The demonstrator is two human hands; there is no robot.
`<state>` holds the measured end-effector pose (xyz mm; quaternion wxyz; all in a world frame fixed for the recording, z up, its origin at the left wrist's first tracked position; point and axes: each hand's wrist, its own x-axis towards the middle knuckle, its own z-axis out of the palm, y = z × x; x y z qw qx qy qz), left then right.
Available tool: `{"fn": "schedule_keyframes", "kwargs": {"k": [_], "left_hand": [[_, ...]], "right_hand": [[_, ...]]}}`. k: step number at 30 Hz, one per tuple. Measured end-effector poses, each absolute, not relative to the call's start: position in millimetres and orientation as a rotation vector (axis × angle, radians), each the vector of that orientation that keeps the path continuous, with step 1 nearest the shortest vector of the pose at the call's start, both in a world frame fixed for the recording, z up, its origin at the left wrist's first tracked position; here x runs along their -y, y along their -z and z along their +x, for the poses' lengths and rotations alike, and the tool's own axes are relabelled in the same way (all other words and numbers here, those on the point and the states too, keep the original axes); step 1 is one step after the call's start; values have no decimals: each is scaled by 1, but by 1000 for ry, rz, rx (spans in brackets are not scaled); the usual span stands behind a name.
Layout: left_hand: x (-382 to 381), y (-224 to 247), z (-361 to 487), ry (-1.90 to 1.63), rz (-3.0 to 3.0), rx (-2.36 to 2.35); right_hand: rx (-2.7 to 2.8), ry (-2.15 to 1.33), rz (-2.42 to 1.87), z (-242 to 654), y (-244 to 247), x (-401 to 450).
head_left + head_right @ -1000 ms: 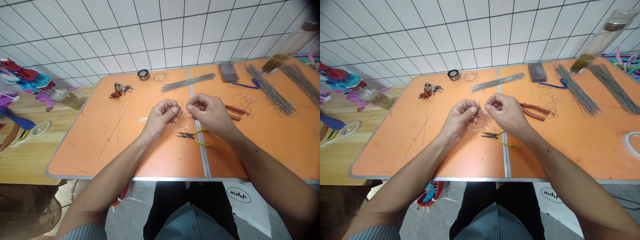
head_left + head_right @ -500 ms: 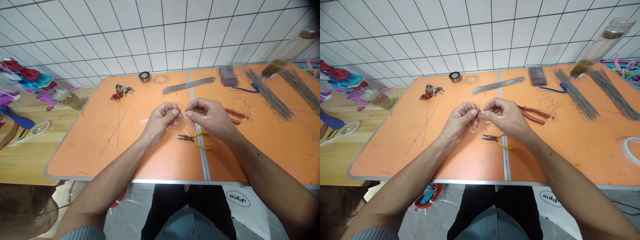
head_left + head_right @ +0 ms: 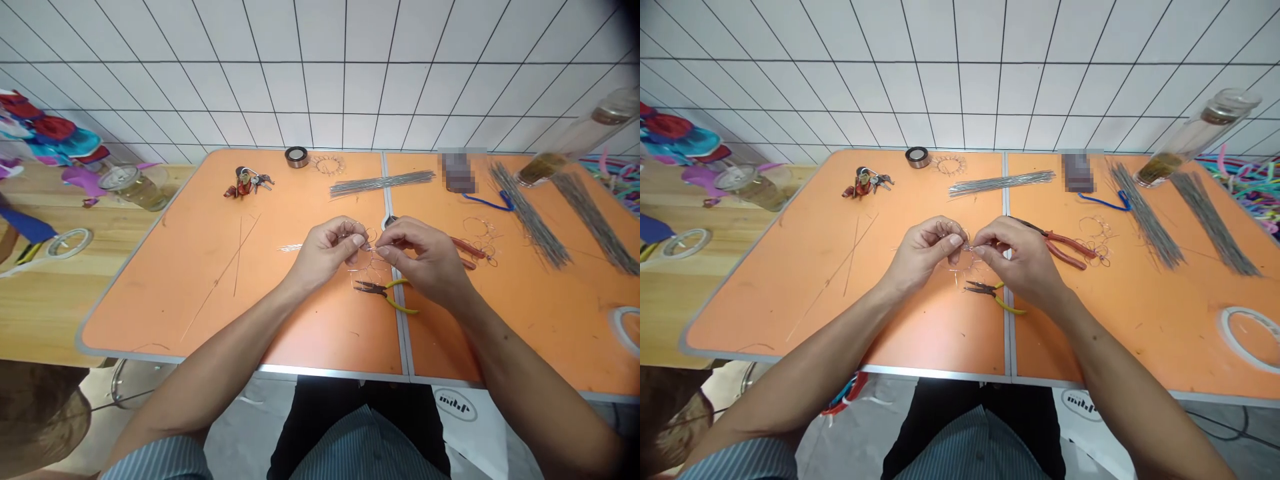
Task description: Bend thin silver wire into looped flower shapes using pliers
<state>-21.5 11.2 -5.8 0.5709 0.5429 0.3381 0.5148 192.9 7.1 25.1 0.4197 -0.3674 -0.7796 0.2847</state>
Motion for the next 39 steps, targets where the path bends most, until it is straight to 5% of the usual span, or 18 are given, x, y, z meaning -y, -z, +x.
{"fn": "schedule_keyframes", "kwargs": {"k": [39], "left_hand": [[0, -5, -25, -1275, 1628, -870]], "right_hand": [[2069, -411, -687, 201, -22, -11]]}}
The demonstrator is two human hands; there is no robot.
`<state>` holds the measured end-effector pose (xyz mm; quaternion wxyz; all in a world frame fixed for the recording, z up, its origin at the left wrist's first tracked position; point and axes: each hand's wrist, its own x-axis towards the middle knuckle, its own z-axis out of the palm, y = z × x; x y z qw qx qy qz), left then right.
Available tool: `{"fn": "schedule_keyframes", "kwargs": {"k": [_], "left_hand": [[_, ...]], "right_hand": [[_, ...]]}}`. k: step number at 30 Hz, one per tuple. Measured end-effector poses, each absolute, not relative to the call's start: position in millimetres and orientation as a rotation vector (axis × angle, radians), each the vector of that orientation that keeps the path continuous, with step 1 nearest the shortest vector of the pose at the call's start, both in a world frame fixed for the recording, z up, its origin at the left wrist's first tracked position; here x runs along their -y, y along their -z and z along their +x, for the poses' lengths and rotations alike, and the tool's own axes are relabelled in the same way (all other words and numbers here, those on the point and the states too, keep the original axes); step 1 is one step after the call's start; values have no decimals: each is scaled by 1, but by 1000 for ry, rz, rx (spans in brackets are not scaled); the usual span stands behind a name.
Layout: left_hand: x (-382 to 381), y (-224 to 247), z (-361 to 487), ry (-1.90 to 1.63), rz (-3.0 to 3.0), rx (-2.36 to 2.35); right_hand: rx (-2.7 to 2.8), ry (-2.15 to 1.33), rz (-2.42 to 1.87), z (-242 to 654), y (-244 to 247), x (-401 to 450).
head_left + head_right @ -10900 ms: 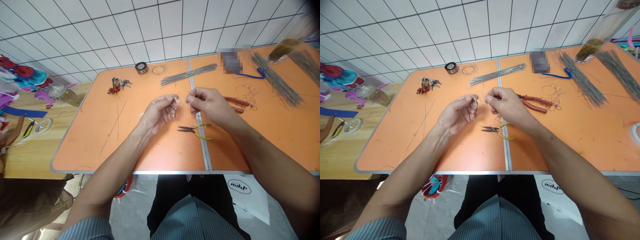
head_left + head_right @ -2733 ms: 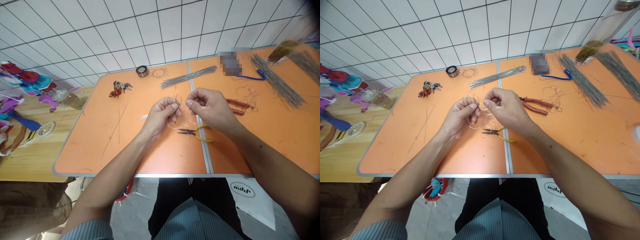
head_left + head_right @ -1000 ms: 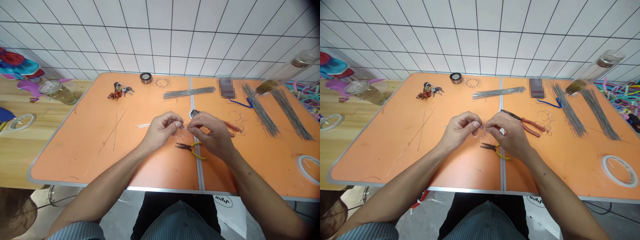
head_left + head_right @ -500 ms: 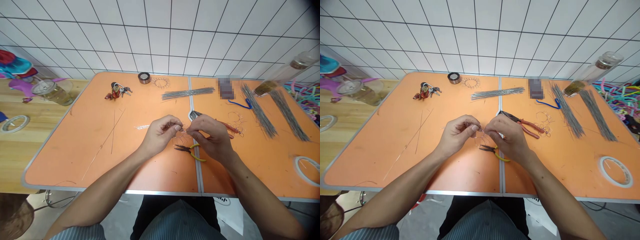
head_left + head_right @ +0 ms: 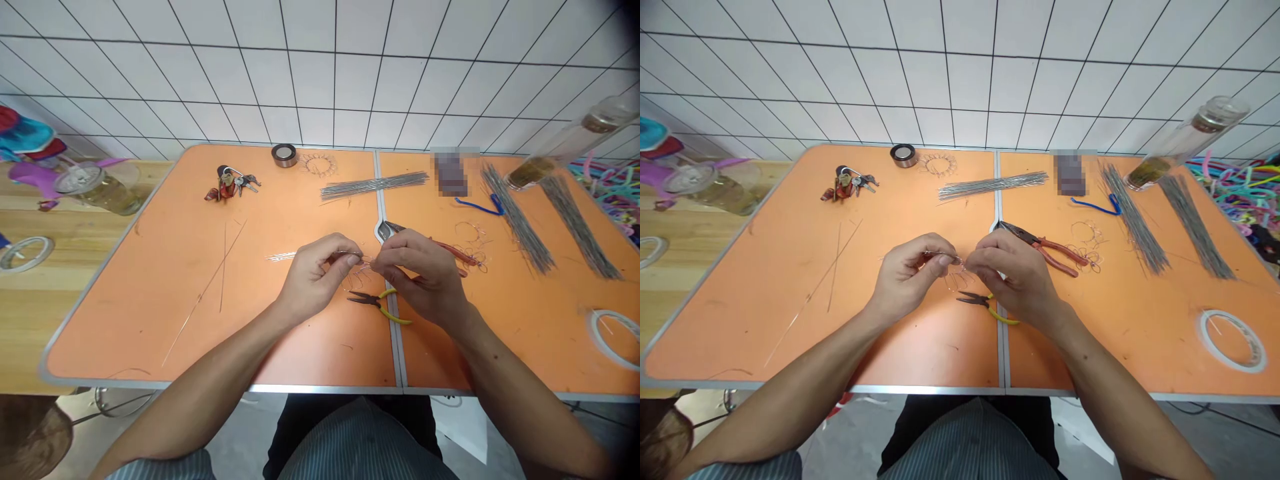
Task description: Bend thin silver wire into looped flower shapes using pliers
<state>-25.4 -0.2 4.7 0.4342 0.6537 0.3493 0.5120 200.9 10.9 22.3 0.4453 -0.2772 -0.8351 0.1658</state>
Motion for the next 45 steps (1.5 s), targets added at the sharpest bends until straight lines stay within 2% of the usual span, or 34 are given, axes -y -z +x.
{"fn": "schedule_keyframes", "kwargs": {"k": [13, 19, 31, 45], "left_hand": [[-3, 1, -22, -1208, 1251, -851], [-7, 3, -22, -1136, 1132, -855], [-13, 5, -23, -1007, 1073, -879], [-14, 8, -25, -941, 1150, -893]], "right_hand": [[2011, -481, -868, 195, -29, -5], [1943, -595, -1092, 191, -28, -6], [1901, -772, -1277, 193, -26, -14], [2151, -743, -1313, 191, -44, -25]]}}
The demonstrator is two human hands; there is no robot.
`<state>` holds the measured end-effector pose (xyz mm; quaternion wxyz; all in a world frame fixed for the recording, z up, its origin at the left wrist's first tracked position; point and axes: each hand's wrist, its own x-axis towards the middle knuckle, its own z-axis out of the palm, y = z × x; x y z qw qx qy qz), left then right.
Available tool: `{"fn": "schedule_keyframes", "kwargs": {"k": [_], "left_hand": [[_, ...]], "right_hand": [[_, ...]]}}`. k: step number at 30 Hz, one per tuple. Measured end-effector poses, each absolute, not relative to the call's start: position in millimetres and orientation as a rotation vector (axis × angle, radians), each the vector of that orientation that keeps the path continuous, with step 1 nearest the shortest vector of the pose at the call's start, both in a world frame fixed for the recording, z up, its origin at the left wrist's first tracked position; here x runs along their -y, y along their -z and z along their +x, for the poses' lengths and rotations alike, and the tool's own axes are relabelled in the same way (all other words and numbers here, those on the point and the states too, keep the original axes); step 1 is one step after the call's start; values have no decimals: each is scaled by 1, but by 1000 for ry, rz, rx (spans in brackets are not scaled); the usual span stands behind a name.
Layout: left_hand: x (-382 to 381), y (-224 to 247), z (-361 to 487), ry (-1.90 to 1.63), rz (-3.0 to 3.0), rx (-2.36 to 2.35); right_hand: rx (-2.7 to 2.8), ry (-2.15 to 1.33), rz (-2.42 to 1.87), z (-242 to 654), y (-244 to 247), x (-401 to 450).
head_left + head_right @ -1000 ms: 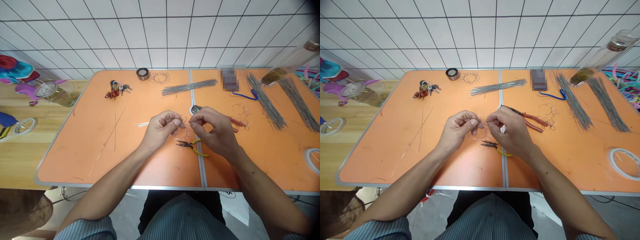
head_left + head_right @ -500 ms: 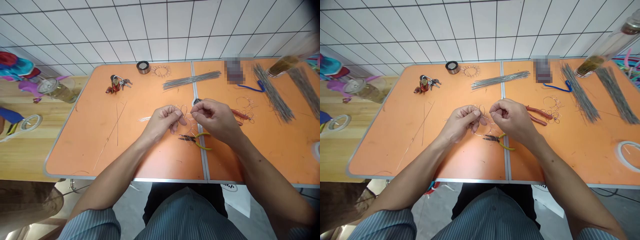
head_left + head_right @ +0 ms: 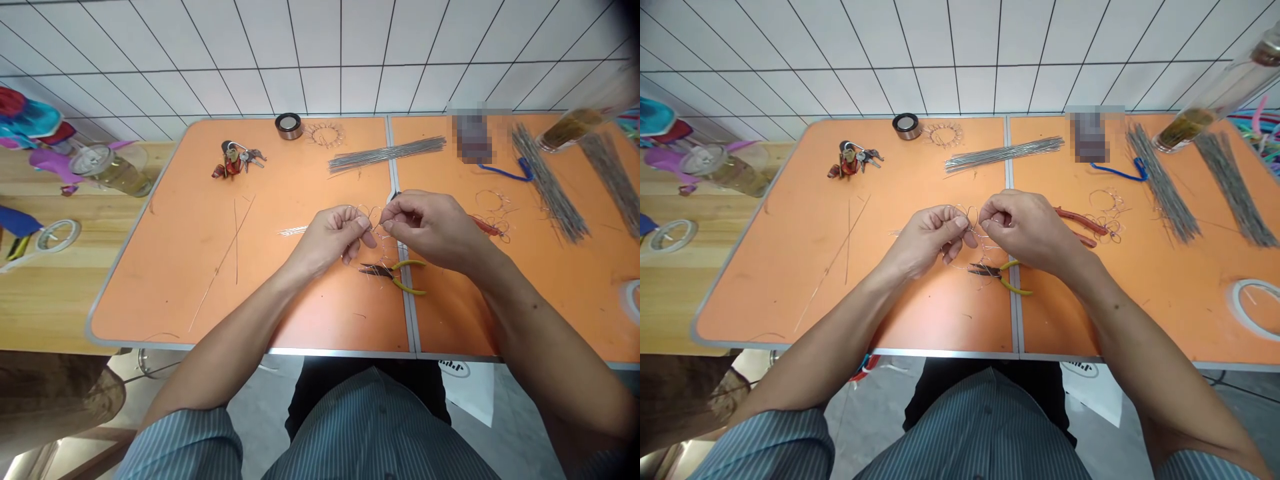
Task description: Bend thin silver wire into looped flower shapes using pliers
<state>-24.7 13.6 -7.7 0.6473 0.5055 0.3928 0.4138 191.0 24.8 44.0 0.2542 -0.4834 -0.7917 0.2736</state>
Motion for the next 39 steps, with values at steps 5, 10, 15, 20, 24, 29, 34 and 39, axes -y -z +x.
{"fn": "schedule_keyframes", "kwargs": {"k": [5, 10, 15, 20, 24, 29, 34, 39], "left_hand": [[-12, 7, -24, -926, 1143, -898], [-12, 6, -23, -912, 1140, -909], [-10, 5, -23, -891, 1162, -931], [-10, 2, -23, -874, 1192, -964], [-10, -1, -23, -858, 1183, -978], [-10, -1, -22, -854, 1148, -980], [-12, -1, -22, -859, 981, -941], [-13, -1, -23, -855, 888, -909]], "right_hand": [[2217, -762, -1277, 193, -44, -29], [2221, -823, -1291, 193, -46, -32], [2239, -883, -1297, 194, -46, -36], [2218, -959, -1299, 197, -41, -40], [2212, -1007, -1278, 198, -40, -41], [2195, -1073, -1244, 198, -40, -43], [2018, -1292, -1217, 198, -38, -42], [1810, -1398, -1280, 194, -35, -37]]}}
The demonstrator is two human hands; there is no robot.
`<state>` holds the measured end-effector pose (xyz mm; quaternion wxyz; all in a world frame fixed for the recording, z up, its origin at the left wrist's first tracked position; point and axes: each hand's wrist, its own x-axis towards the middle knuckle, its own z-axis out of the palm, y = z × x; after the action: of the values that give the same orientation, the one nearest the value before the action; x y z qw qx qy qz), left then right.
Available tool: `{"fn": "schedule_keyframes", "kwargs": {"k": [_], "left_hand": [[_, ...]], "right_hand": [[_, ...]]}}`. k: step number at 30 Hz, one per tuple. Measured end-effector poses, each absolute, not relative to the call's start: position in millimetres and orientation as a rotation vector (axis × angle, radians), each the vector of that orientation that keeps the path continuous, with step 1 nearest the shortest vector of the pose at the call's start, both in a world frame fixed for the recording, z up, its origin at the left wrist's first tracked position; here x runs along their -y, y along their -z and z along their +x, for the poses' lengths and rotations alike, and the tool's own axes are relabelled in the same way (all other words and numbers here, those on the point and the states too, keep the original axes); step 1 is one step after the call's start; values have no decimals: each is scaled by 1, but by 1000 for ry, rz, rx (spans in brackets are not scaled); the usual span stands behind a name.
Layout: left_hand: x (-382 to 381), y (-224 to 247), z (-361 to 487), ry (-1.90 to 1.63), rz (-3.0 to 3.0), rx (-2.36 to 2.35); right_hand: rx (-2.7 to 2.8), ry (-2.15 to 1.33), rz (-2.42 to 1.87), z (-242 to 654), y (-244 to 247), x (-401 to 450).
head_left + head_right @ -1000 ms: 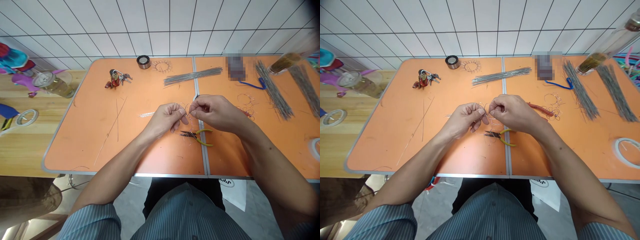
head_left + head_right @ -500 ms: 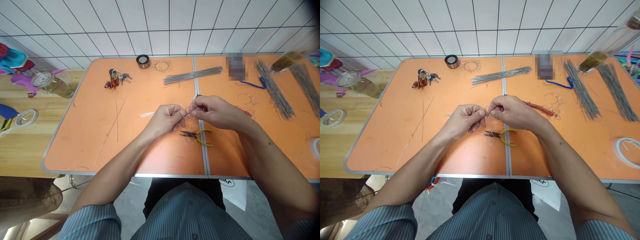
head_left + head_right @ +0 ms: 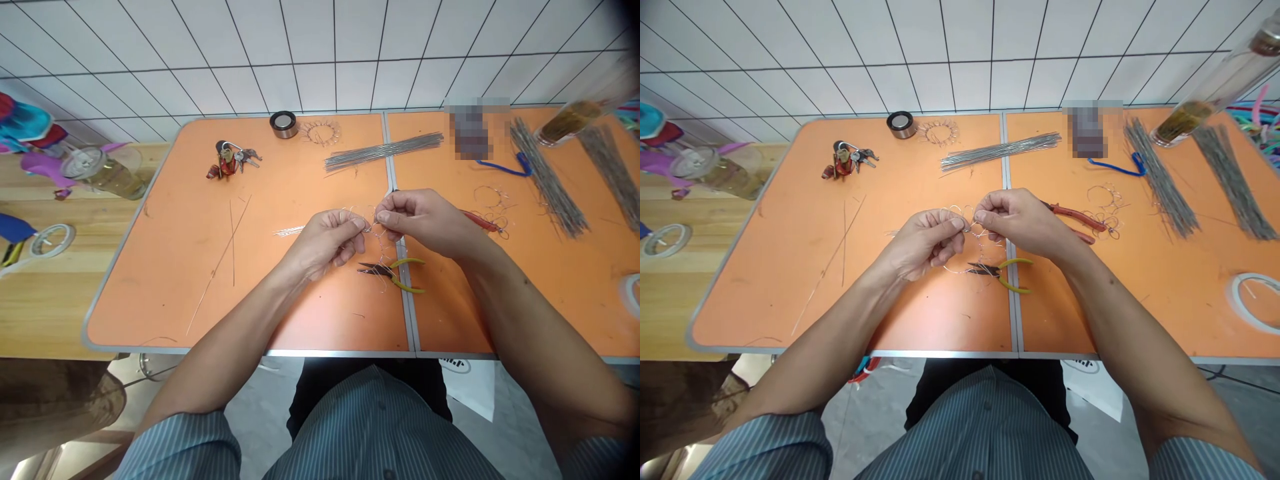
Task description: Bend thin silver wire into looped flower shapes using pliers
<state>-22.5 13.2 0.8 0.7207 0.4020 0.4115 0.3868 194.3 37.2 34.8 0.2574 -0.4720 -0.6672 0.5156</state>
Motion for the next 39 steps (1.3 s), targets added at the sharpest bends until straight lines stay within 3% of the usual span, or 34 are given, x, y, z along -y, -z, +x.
{"fn": "schedule_keyframes", "kwargs": {"k": [17, 39], "left_hand": [[-9, 7, -20, -1059, 1153, -1020], [-9, -2, -18, -985, 1026, -1041]], "right_hand": [[1564, -1383, -1248, 183, -23, -30], [1474, -1346, -1327, 170, -30, -26]]}}
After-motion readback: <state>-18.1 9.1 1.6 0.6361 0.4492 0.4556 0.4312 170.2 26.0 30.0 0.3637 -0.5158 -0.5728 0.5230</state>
